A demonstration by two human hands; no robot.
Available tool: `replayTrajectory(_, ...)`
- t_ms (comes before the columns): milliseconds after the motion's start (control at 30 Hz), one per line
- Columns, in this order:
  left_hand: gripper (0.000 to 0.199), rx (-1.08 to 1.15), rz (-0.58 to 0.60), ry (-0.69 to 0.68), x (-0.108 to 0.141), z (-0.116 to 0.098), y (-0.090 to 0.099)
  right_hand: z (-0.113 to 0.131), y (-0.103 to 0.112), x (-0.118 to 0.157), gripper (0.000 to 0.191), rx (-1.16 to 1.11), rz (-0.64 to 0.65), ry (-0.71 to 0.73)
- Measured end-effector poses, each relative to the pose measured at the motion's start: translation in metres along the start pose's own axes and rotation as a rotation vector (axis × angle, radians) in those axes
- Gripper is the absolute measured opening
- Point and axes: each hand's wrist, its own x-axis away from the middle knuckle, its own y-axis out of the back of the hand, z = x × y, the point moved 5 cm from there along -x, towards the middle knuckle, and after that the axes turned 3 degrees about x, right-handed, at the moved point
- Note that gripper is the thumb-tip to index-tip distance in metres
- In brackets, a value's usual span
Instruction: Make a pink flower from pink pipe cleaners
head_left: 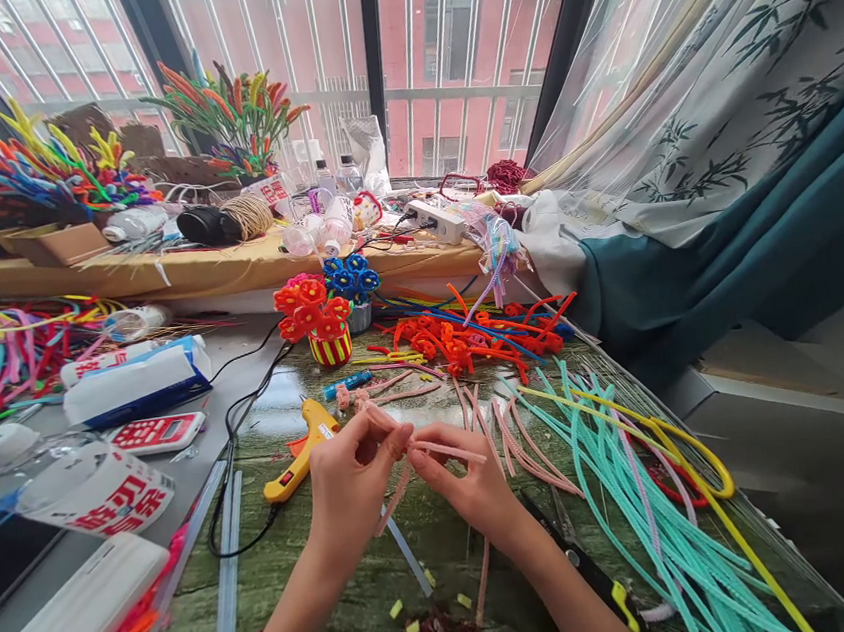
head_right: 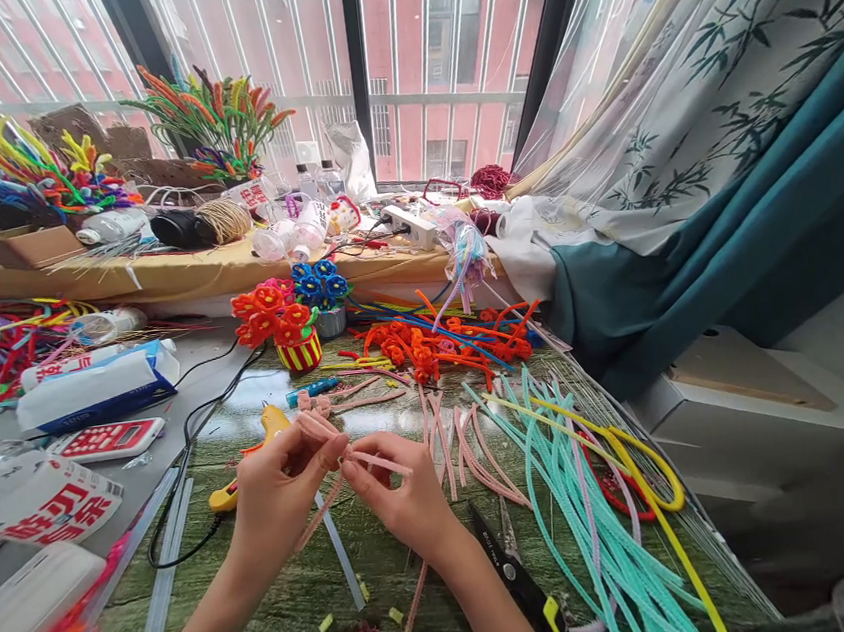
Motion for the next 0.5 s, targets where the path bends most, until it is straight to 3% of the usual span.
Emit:
replayTrajectory(267,0.018,-0.079,0.042,-0.081,0.003,-0.005,-0.002,-0.011,0.0,-0.002,0.024,-0.183,-0.076,-0.132)
replayTrajectory(500,0.006,-0.069,0.033,-0.174,0.005,-0.014,-0.005,-0.016,0.005,-0.003,0.026,-0.305,-0.145,-0.135)
